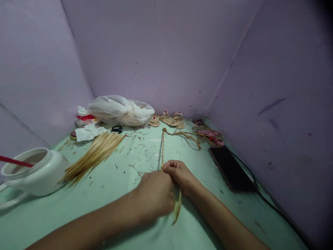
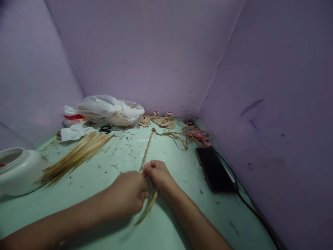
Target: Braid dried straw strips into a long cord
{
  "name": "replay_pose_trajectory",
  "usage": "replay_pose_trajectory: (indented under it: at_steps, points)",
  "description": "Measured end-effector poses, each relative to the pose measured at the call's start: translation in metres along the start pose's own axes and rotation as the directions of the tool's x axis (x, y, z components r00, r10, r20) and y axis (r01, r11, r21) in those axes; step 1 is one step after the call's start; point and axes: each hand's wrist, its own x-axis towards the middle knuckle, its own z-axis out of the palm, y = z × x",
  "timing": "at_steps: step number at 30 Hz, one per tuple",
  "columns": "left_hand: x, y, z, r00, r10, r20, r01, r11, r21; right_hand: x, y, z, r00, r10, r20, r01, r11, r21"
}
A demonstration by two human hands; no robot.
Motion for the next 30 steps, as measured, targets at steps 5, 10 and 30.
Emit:
replay_pose_trajectory:
  at_steps: [5,10,30]
  points:
    - [0.028,-0.02,-0.032,0.959,-0.186,-0.214,0.141,0.968,-0.21,0.0,-0.003,-0.004,0.995,0.021,0.099,-0.019,1.0,-0.025]
    - [0.04,-0.028,-0.019,0.948,-0.166,0.272,0.302,0.742,-0.599,0.0,-0.004,-0.004,0.991,-0.043,0.127,0.041,0.999,0.019]
    - [0.049,-0.043,-0.018,0.959,0.026,0.282,0.168,0.749,-0.641,0.002,-0.007,-0.015,0.982,-0.057,0.18,0.058,0.998,-0.003]
